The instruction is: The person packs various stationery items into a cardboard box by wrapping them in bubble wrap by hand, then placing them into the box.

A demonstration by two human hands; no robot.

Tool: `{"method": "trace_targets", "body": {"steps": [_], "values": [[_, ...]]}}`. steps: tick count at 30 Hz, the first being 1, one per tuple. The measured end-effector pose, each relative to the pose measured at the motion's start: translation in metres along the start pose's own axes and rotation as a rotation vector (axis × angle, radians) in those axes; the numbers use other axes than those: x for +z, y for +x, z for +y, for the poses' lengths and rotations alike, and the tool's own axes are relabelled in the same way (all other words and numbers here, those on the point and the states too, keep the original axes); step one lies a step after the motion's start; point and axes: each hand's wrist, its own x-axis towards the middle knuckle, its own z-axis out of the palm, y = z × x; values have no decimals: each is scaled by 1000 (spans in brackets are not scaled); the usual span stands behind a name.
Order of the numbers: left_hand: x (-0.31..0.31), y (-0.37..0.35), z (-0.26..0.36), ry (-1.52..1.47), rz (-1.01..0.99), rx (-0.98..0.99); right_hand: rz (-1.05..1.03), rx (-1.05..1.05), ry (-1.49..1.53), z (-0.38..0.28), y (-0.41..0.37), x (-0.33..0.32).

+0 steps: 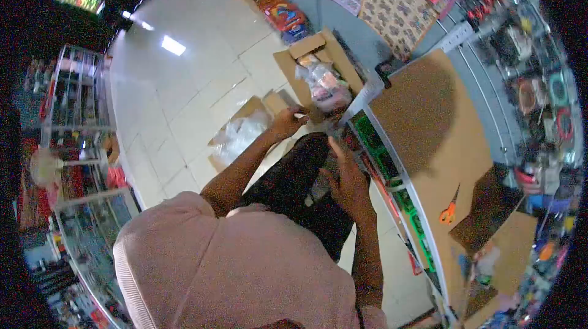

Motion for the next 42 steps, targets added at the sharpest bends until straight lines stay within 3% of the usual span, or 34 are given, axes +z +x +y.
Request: {"method": "trace_targets", "body": {"steps": [4,7,11,12,15,18,19,22,24,29,32,33,34,38,42], "values": [[-58,-55,39,-19,96,-41,-116,174,272,-61,9,-32],[-114,-129,53,-44,356,-115,-178,-31,205,-96,21,-49],[-172,-242,88,112,706,-335,-294,-106,247,-149,41,-76],[-175,-273,97,-2,803,-349,-322,-179,204,-148,47,-77],[-156,-355,88,57,1039,-438,-425,-302,173,-155,66,-76],[-127,-423,62,-58,1127,-650,-485,-401,105,-167,85,-55],[-127,-439,87,-151,1172,-628,-570,-340,140,-177,85,-50],[-122,-484,113,-281,1304,-710,-764,-238,181,-232,105,-7],[-117,-512,104,-317,1385,-788,-862,-342,126,-257,119,37],[-113,-575,51,-508,1578,-845,-1073,-643,137,-350,133,171],[-124,-607,-13,-639,1596,-886,-1133,-662,88,-391,133,250],[-145,-623,-41,-633,1590,-925,-1137,-690,81,-409,138,286],[-180,-633,-28,-670,1554,-981,-1146,-693,42,-428,137,311],[-294,-693,-39,-599,1651,-751,-1251,-670,204,-488,151,381],[-413,-747,-57,-428,1689,-640,-1028,-661,141,-538,184,431]]}}
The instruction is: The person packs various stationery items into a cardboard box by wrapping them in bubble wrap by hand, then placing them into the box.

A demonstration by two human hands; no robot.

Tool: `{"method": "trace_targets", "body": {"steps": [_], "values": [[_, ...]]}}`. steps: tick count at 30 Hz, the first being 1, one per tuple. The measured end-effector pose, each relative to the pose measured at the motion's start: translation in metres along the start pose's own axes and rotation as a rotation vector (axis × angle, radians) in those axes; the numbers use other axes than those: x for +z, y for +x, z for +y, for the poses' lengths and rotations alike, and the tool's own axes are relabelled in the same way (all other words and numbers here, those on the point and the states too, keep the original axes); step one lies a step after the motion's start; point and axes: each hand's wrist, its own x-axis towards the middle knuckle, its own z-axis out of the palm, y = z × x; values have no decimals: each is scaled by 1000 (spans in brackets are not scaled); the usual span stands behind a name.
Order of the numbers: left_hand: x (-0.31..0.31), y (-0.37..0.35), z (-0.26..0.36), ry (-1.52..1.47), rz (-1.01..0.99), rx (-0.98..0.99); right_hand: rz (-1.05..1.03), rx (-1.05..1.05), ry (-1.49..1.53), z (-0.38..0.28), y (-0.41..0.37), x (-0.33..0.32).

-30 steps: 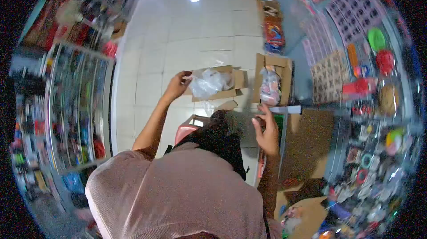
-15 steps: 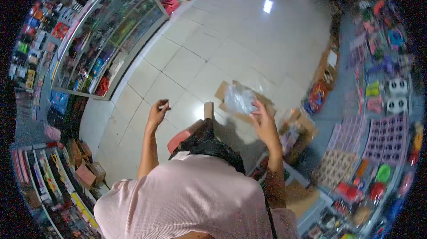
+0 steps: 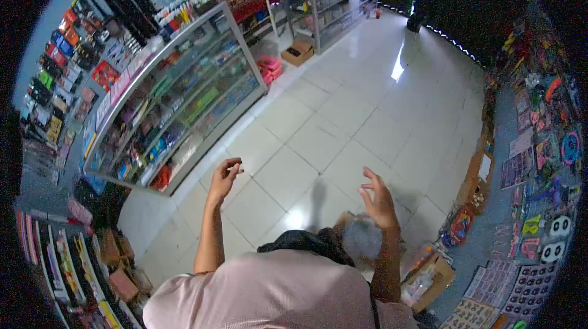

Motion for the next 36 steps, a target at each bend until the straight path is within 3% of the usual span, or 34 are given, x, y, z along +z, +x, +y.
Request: {"method": "trace_targets", "body": {"steps": [7,12,14,17,23,29,36], "values": [[21,132,65,-276,-13,136,136,-10,-36,-7,124,-26],[50,207,66,-305,-107,3,129,-27,-54,21,242,-39],[50,256,54,-296,-64,-39,127,5,-52,30,302,-48],[45,311,56,-243,3,-85,155,-109,-63,31,388,-61],[34,415,86,-251,154,-64,-5,-133,-39,13,557,-59],[36,503,54,-356,256,-328,-312,-253,8,15,713,-13],[12,699,36,-298,197,-357,-350,-264,-4,15,878,12]]}}
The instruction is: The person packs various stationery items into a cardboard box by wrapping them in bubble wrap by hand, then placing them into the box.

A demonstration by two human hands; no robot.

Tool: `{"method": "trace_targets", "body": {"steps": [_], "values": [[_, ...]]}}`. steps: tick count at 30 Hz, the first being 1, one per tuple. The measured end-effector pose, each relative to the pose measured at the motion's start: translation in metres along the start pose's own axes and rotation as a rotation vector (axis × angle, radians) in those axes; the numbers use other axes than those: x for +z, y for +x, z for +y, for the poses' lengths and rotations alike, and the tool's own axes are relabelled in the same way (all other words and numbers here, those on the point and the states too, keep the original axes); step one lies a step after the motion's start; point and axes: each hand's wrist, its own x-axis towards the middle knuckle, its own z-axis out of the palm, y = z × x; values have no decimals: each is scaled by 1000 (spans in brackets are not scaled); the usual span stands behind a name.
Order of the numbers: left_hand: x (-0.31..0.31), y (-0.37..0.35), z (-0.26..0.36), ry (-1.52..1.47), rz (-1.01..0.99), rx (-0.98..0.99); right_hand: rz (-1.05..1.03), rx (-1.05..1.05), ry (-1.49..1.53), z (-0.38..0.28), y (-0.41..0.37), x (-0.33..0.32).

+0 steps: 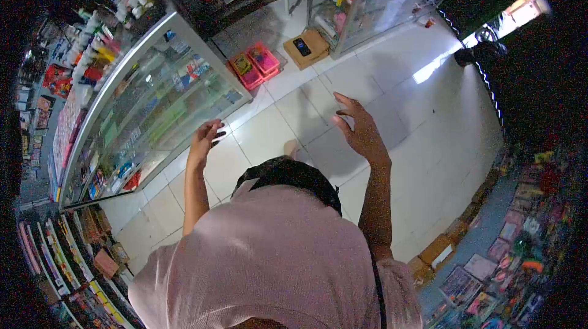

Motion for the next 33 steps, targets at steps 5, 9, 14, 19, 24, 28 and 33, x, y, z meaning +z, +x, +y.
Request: {"method": "trace_targets", "body": {"steps": [5,9,14,19,24,28,33], "values": [[35,150,50,-5,-99,-15,108,91,-56,38,93,-50],[68,242,46,-26,-103,-85,104,134,-78,83,163,-83],[104,323,-8,-134,30,-261,-11,-102,-65,154,268,-120],[128,317,-181,62,357,-318,-170,62,-23,179,376,-195],[170,257,-238,-134,565,-923,-281,-8,-223,212,455,-242],[213,195,-214,-564,632,-883,-370,29,-122,221,485,-240],[244,175,-191,-814,634,-826,-491,16,-79,217,497,-227]]}}
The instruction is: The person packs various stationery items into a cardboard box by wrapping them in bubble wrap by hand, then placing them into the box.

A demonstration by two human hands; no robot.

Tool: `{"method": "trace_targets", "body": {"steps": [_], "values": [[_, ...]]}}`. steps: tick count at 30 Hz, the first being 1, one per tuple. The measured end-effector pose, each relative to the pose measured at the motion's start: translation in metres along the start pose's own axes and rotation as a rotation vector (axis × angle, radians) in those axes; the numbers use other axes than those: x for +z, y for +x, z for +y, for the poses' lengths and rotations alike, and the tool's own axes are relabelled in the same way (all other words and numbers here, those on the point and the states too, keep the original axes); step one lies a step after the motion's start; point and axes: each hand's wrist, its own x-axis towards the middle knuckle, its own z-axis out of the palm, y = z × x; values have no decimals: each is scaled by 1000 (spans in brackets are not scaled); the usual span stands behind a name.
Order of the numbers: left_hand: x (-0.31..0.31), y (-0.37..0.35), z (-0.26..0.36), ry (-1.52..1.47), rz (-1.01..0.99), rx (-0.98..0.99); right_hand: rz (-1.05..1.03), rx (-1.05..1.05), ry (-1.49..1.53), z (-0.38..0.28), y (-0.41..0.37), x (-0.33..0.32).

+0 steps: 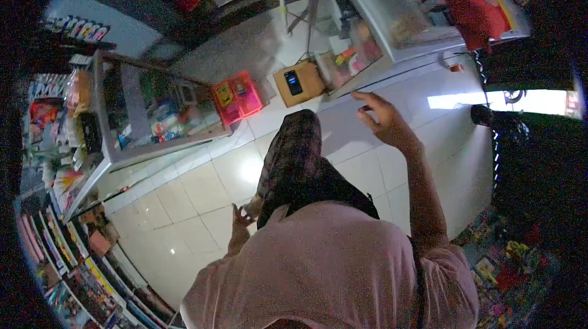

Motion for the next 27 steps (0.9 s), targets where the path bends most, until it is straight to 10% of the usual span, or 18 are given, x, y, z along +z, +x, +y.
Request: {"method": "trace_targets", "body": {"steps": [4,11,14,15,19,27], "values": [[-22,38,-28,-250,11,-119,-35,-24,-7,4,8,-3],[-91,60,-121,-598,341,248,-177,-71,-123,-15,39,12],[-129,59,-165,26,925,614,-248,-103,-223,-33,62,39],[-115,22,-143,-514,998,572,-292,-122,-220,-41,69,51],[-153,-13,-128,-302,1595,484,-448,-242,-254,-85,97,102],[-221,-88,-5,-988,1306,915,-721,-646,-99,-230,91,279]]}}
